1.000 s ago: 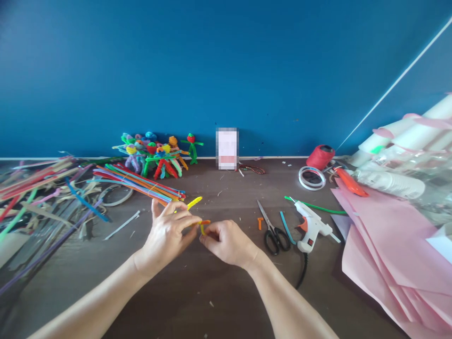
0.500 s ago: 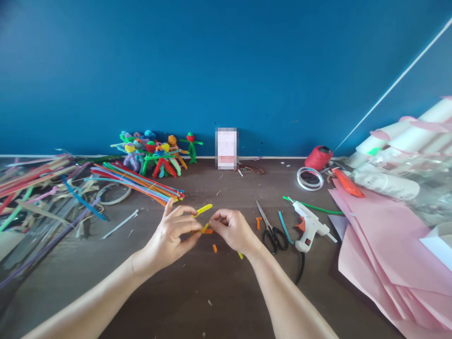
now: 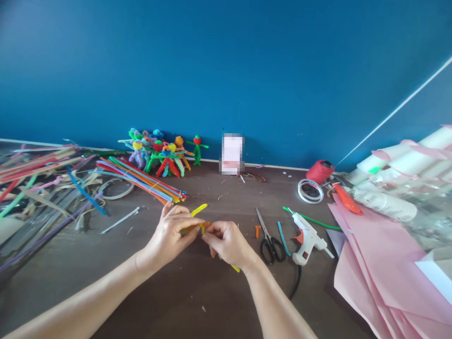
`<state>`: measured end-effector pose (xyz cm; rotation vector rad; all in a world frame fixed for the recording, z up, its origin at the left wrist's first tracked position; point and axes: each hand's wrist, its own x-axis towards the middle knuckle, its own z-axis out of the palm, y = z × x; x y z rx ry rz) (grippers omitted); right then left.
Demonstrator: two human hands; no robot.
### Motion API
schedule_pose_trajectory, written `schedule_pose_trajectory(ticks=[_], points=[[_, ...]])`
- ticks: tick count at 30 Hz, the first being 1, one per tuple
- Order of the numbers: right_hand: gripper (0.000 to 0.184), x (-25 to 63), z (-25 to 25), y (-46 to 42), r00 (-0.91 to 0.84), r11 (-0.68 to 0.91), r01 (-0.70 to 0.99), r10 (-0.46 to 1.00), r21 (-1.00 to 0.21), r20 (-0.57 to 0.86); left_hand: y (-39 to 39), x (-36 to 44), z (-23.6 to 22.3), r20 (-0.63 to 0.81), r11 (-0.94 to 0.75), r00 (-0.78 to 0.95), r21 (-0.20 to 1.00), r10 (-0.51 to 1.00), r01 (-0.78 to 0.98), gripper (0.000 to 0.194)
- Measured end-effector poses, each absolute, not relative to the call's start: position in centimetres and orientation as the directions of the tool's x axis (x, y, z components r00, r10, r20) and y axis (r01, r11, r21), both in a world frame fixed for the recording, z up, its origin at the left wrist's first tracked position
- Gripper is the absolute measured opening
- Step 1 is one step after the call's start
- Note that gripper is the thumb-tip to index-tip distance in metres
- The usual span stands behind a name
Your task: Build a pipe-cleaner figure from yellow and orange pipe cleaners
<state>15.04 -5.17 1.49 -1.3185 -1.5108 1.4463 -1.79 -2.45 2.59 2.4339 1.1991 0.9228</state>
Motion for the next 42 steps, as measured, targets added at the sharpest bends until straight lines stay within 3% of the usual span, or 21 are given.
schedule_pose_trajectory(ticks=[4,8,15,21,24,27,30,34,38,42], points=[[0.028,15.3,0.9,-5.0,-0.293,-0.142,0.165,0.938,-0.976,-0.186,-2.2,-1.9,2.4,0.409,-0.596,0.433,0.546,0.803,0.589,0.015],[0.020,15.3,0.5,-4.8,-0.292,-0.101,0.166,0.945,-0.981,-0.147,-1.8,-2.1,2.2,0.345,-0.544,0.429,0.631,0.835,0.553,0.016],[0.012,14.9,0.9,-5.2,-0.202,0.205,0.450,0.971,-0.869,0.125,-1.6,-2.1,1.9,0.261,-0.458,0.405,0.713,0.876,0.531,0.013],[0.013,14.7,1.3,-5.7,-0.227,0.385,0.710,0.918,-0.590,0.327,-1.7,-2.1,1.9,0.292,-0.485,0.401,0.669,0.868,0.564,0.015],[0.018,14.5,1.2,-6.0,-0.294,0.429,0.768,0.896,-0.475,0.333,-2.0,-2.1,2.1,0.357,-0.549,0.418,0.576,0.835,0.605,0.014],[0.018,14.3,1.4,-6.3,-0.324,0.449,0.773,0.887,-0.449,0.329,-2.3,-2.1,2.2,0.431,-0.633,0.468,0.447,0.772,0.632,0.016],[0.019,14.2,1.8,-6.3,-0.283,0.424,0.744,0.900,-0.517,0.331,-2.5,-2.1,2.3,0.465,-0.703,0.537,0.351,0.704,0.618,0.017],[0.017,14.4,1.9,-5.7,-0.110,0.258,0.615,0.964,-0.746,0.243,-2.5,-2.2,2.5,0.477,-0.770,0.609,0.319,0.634,0.552,0.018],[0.018,14.7,1.2,-5.1,-0.015,-0.044,0.254,0.999,-0.966,-0.049,-2.4,-2.4,2.7,0.497,-0.781,0.602,0.399,0.625,0.481,0.016],[0.023,14.8,0.6,-4.8,-0.051,-0.245,-0.047,0.969,-0.968,-0.243,-2.5,-2.3,2.8,0.492,-0.744,0.561,0.495,0.666,0.449,0.013]])
